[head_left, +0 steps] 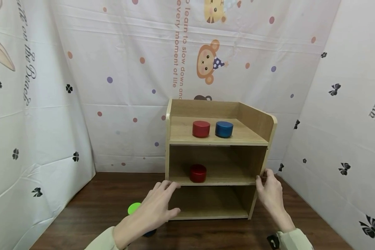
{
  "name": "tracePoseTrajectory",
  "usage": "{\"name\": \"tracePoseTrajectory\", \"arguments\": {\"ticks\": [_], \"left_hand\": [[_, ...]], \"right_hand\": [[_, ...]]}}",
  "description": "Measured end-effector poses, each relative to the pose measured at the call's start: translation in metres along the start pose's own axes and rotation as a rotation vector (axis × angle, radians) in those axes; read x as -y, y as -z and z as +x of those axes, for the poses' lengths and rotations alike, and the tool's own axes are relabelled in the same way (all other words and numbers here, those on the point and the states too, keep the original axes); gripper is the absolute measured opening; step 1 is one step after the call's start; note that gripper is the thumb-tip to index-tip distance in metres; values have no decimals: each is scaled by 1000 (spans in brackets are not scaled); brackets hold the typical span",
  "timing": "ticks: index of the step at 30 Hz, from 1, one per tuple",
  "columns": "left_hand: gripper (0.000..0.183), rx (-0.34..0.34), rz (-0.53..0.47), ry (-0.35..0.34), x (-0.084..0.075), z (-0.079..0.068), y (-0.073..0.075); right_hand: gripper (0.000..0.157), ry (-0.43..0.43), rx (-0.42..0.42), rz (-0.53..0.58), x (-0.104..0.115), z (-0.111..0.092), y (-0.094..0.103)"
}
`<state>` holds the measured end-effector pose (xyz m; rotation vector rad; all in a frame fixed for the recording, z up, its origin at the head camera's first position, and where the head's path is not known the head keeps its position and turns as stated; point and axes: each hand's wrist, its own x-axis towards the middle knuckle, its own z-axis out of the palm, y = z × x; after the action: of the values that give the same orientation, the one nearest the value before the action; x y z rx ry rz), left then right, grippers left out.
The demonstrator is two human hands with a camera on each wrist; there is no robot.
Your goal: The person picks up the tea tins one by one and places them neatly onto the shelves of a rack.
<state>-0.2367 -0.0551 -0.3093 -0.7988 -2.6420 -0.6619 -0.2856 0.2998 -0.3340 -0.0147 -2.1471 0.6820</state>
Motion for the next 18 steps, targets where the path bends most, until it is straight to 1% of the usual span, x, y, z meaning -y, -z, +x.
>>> {"name": "tracePoseTrajectory", "arguments": {"ticks": [5,10,14,18], "left_hand": [[52,-41,5,-4,3,-5,0],[53,-68,20,-10,7,-10,-2],[54,-75,29,1,11,-14,-4],[54,-59,27,19,14,-16,-6]], "right_hand": [[20,10,-1,5,0,-1,1],[20,11,0,12,1,-1,2],[19,9,-2,11,1,0,2],[19,5,-1,10,1,0,2]]}}
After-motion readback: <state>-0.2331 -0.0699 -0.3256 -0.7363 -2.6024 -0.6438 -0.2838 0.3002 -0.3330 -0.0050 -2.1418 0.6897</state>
